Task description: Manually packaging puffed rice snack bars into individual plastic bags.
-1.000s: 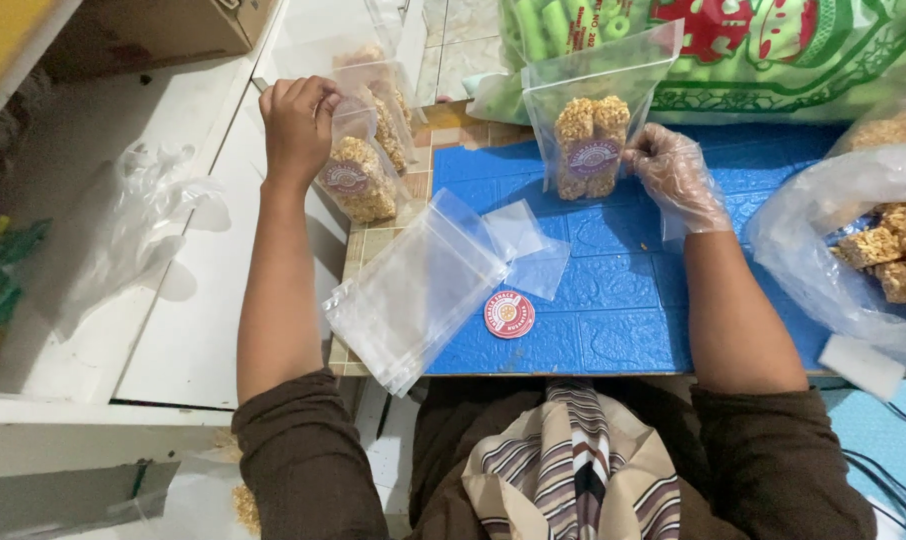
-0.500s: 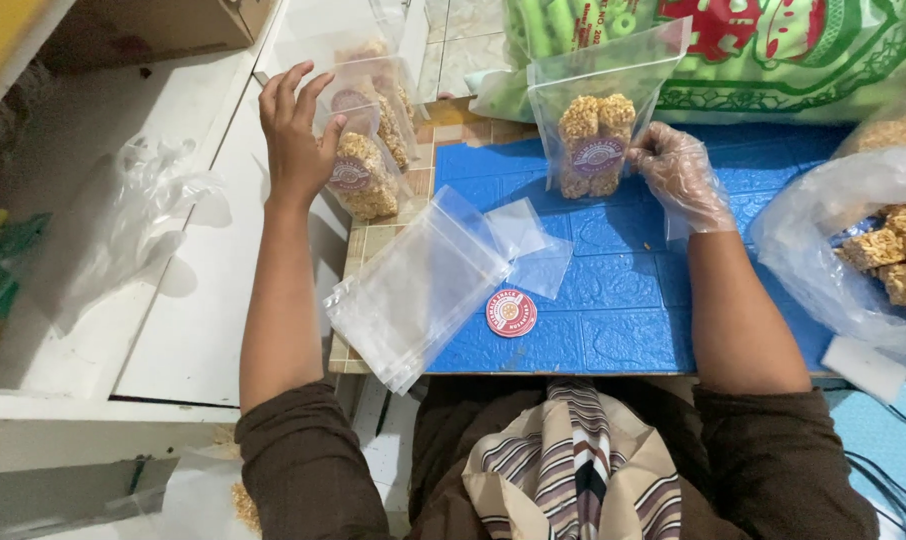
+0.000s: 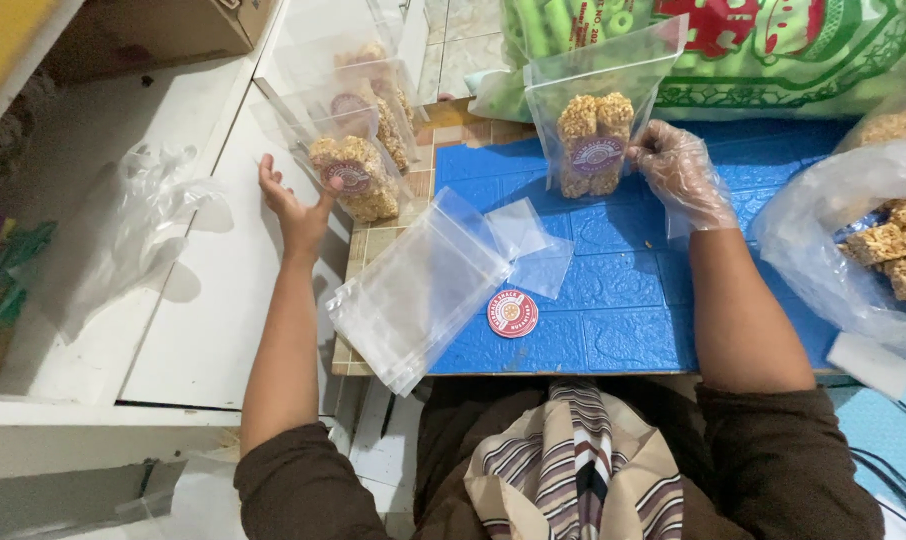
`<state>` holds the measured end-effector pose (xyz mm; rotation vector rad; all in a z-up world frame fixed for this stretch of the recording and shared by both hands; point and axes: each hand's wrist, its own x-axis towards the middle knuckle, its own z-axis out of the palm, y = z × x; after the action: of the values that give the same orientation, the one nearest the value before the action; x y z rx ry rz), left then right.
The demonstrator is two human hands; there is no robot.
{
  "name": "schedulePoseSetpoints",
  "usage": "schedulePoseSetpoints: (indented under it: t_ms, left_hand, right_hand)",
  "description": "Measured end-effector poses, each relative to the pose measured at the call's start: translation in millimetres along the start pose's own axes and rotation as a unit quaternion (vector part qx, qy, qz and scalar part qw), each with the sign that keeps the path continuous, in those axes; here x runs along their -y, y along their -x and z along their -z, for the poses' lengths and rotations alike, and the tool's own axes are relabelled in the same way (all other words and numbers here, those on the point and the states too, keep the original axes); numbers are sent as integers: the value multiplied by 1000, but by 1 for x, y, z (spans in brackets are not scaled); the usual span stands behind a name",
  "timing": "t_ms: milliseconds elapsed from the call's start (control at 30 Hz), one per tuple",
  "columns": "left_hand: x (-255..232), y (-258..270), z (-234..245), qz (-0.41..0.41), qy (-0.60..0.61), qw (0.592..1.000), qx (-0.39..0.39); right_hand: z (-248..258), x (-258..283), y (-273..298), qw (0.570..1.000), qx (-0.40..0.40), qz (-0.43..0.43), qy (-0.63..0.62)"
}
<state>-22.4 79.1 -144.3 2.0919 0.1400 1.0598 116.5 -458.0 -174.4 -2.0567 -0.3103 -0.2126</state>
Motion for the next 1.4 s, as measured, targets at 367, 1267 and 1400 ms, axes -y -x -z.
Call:
schedulePoseSetpoints:
  t_ms: [367,1267,1400]
  left_hand:
    - [-3,29,-28,148,29,977,153]
    - [-34,26,-11,153,66,972,167]
    - [-49,26,5,141,45,976,160]
  right_hand:
    - [3,12,5,999,-4,-9,-33]
    - [1,3,0,1000,9,-6,-1]
    - [8,14,5,1000,12,-8,-4]
